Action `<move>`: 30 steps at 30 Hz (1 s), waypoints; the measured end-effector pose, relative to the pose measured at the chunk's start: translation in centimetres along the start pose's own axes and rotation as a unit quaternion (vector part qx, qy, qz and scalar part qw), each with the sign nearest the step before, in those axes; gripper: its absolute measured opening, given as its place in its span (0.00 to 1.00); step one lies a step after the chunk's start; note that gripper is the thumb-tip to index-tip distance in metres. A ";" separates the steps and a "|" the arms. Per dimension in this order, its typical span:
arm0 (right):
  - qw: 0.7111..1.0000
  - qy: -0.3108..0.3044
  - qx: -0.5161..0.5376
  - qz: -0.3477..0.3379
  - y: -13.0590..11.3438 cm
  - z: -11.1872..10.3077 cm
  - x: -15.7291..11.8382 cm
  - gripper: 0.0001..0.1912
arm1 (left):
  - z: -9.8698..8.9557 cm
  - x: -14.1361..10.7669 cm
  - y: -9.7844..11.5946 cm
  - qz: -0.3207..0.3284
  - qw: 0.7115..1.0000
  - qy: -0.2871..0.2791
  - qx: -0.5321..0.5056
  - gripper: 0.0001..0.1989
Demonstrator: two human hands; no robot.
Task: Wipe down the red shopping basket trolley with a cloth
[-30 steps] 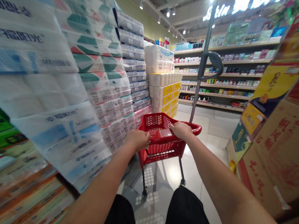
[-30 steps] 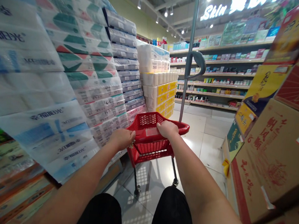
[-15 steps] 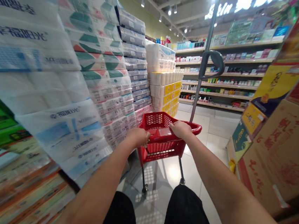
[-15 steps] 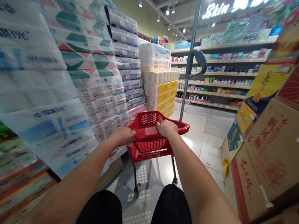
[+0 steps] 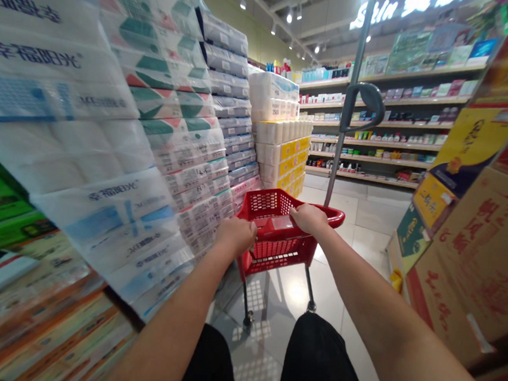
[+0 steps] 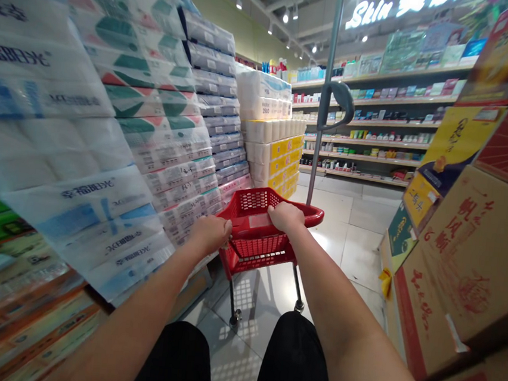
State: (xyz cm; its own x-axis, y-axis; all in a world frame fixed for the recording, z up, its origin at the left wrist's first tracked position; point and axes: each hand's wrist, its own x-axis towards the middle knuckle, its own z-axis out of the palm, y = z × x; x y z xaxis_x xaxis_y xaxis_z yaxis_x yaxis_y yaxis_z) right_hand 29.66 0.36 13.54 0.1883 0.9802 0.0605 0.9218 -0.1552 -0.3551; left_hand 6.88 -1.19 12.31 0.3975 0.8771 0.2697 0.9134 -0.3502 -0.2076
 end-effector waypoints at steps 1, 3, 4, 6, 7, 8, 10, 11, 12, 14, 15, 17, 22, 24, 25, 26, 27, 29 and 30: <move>1.000 0.001 0.002 0.000 -0.1 0.0 -0.1 0.29 | -0.3 0.7 -0.3 0.014 0.999 -0.045 0.006 0.25; 1.000 0.003 0.006 -0.002 -0.3 0.1 -0.3 0.29 | -0.7 1.4 -0.7 0.038 0.994 -0.099 0.011 0.23; 1.000 0.005 0.008 -0.002 -0.4 0.1 -0.3 0.29 | -0.7 1.5 -0.8 0.041 0.994 -0.100 0.009 0.23; 1.000 0.007 0.009 -0.003 -0.5 0.0 -0.5 0.29 | -0.3 1.0 -0.5 0.017 0.999 -0.044 -0.001 0.26; 1.000 0.008 0.009 -0.002 -0.6 0.0 -0.5 0.29 | 0.2 0.6 -0.2 -0.004 1.000 0.008 -0.008 0.27; 1.000 0.007 0.009 0.000 -0.6 0.0 -0.5 0.29 | 0.7 0.0 0.1 -0.025 0.997 0.070 -0.015 0.27; 1.000 0.005 0.009 0.004 -0.6 -0.1 -0.5 0.29 | 2.1 -1.3 0.8 -0.046 0.980 0.192 -0.032 0.24; 1.000 0.003 0.010 0.004 -0.5 -0.1 -0.5 0.29 | 2.9 -1.8 1.2 -0.048 0.967 0.245 -0.043 0.22; 1.000 0.003 0.010 0.004 -0.5 -0.2 -0.5 0.29 | 3.7 -2.3 1.6 -0.049 0.954 0.291 -0.057 0.19; 1.000 0.004 0.012 0.003 -0.5 -0.2 -0.4 0.29 | 5.1 -3.1 2.4 -0.045 0.927 0.362 -0.089 0.14; 1.000 0.003 0.012 0.004 -0.5 -0.2 -0.4 0.28 | 5.7 -3.4 2.8 -0.042 0.916 0.385 -0.104 0.13; 1.000 0.002 0.012 0.006 -0.6 -0.2 -0.4 0.28 | 6.3 -3.9 3.5 -0.034 0.904 0.406 -0.128 0.16; 1.000 0.008 0.012 0.003 -0.6 -0.3 -0.3 0.29 | 5.3 -4.6 3.2 0.005 0.920 0.354 -0.166 0.24; 1.000 0.008 0.012 0.001 -0.6 -0.3 -0.4 0.29 | 4.4 -4.4 2.2 0.044 0.932 0.314 -0.177 0.22; 1.000 0.009 0.012 0.000 -0.7 -0.3 -0.4 0.29 | 3.8 -4.1 1.7 0.058 0.935 0.297 -0.183 0.20; 1.000 0.010 0.011 -0.001 -0.8 -0.3 -0.5 0.29 | 3.3 -3.8 1.3 0.065 0.939 0.281 -0.189 0.19; 1.000 0.011 0.011 -0.003 -0.9 -0.3 -0.6 0.29 | 2.8 -3.4 1.2 0.063 0.942 0.268 -0.194 0.18; 1.000 0.014 0.012 -0.003 -1.1 -0.2 -0.7 0.29 | 1.8 -2.6 1.5 0.042 0.952 0.239 -0.187 0.18; 1.000 0.016 0.014 -0.002 -1.2 -0.1 -0.7 0.29 | 1.4 -2.3 2.0 0.024 0.960 0.220 -0.174 0.20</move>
State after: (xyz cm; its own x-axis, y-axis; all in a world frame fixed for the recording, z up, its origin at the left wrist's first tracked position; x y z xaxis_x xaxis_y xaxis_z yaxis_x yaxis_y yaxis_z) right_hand 28.40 -0.14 14.00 0.1964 0.9763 0.0910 0.9130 -0.1483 -0.3800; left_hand 7.72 -3.48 9.99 0.3693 0.6595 0.6548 0.8363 -0.5431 0.0753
